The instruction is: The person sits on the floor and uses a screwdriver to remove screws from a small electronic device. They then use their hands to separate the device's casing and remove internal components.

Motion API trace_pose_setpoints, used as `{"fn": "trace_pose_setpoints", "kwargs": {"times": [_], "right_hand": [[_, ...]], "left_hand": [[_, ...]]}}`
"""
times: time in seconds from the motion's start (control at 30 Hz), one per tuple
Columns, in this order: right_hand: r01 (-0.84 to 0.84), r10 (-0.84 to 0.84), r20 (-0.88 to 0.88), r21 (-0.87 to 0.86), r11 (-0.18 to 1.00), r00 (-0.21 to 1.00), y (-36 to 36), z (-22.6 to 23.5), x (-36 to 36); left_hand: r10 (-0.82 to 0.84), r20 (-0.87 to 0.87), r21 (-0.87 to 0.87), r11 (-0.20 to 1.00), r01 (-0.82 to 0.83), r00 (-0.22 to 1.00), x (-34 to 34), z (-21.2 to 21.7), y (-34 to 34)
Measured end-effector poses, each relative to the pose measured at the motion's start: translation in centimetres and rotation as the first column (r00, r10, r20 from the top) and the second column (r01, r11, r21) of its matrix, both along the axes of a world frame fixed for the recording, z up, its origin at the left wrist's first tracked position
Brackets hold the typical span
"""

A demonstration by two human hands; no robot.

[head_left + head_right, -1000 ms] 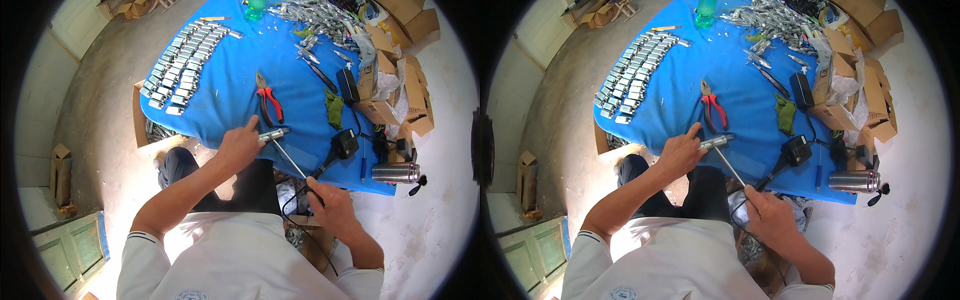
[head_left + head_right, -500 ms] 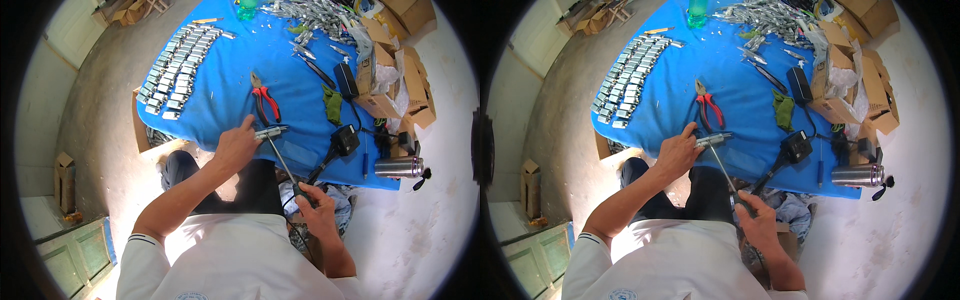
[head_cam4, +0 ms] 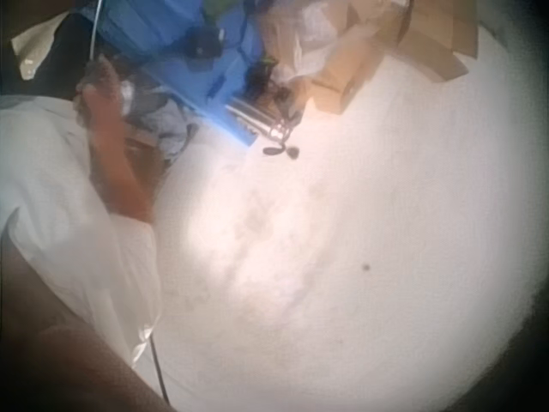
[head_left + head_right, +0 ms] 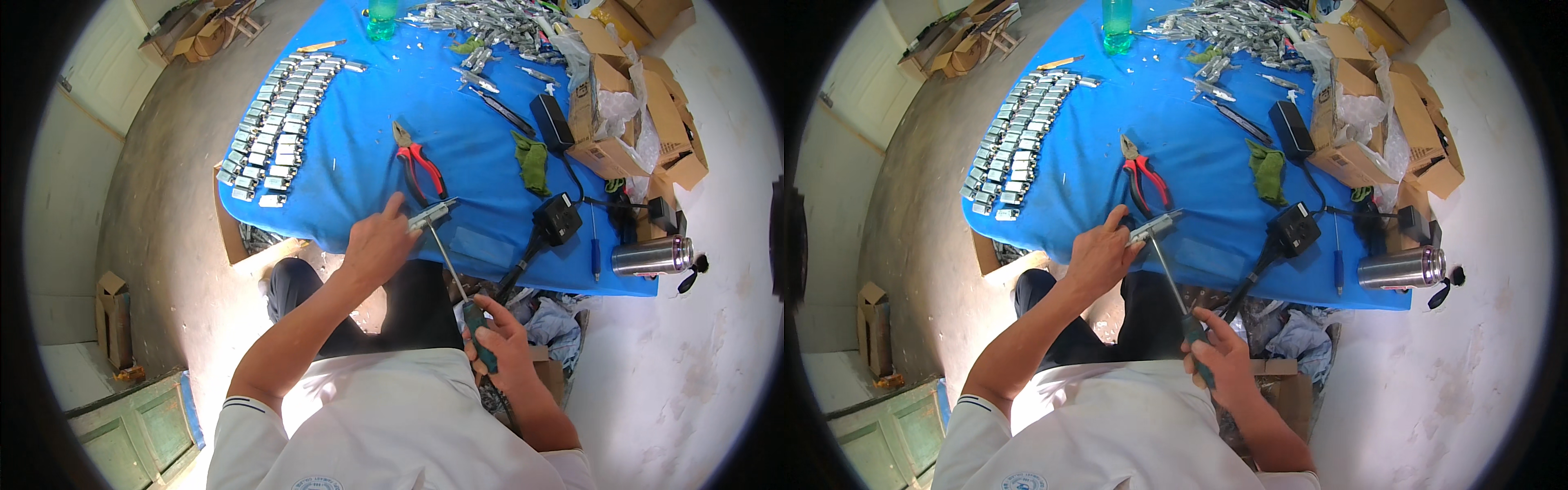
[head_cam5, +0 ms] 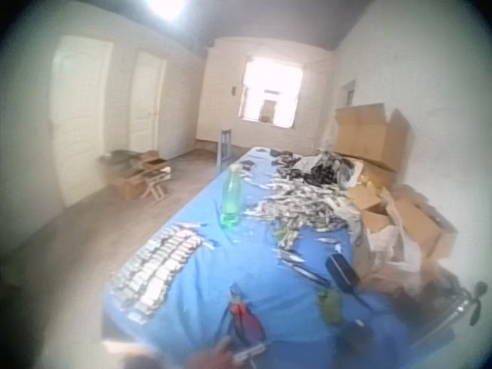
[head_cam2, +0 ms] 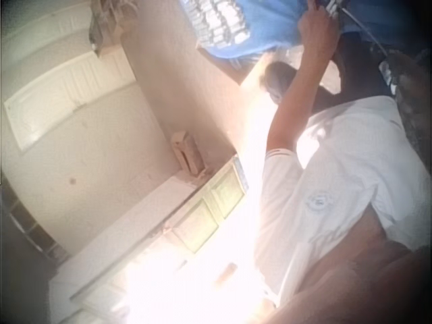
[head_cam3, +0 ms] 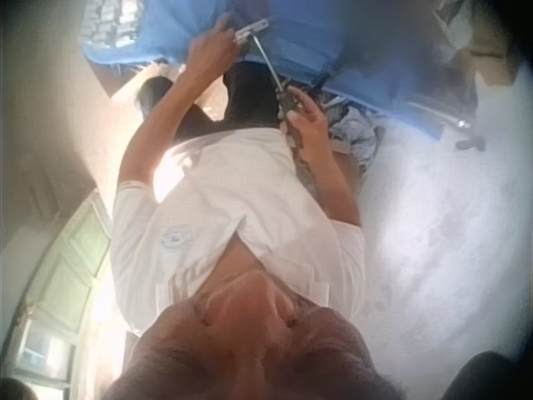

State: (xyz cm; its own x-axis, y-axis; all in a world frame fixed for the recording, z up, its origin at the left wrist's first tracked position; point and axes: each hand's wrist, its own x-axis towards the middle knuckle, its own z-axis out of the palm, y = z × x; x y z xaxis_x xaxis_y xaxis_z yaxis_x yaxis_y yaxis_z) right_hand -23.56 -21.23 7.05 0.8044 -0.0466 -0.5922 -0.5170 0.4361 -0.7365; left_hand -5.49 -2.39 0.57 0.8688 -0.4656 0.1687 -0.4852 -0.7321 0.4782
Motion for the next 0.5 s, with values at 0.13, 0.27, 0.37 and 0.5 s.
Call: {"fn": "trace_pose_setpoints", "kwargs": {"times": [0.13, 0.27, 0.37, 0.5], "right_hand": [[-0.044, 0.051, 0.033, -0.167, 0.985, 0.998, 1.3, 0.3, -0.4], [0.041, -0.040, -0.046, 0.020, 0.999, 0.998, 0.9, 1.9, 0.2], [0.067, -0.064, -0.040, 0.074, 0.995, 0.997, 0.5, 2.0, 0.1], [0.047, -0.046, -0.048, 0.034, 0.998, 0.998, 0.2, 2.2, 0.2]], "left_hand": [[-0.012, 0.020, 0.004, 1.000, 0.012, 1.000, -0.1, -0.3, 0.1], [-0.015, 0.010, -0.004, 1.000, 0.015, 1.000, -0.2, -0.1, 0.2], [-0.003, 0.014, -0.013, 1.000, 0.003, 1.000, -0.2, -0.1, 0.0], [0.005, 0.031, -0.027, 1.000, -0.004, 0.999, -0.3, -0.3, 0.0]]}}
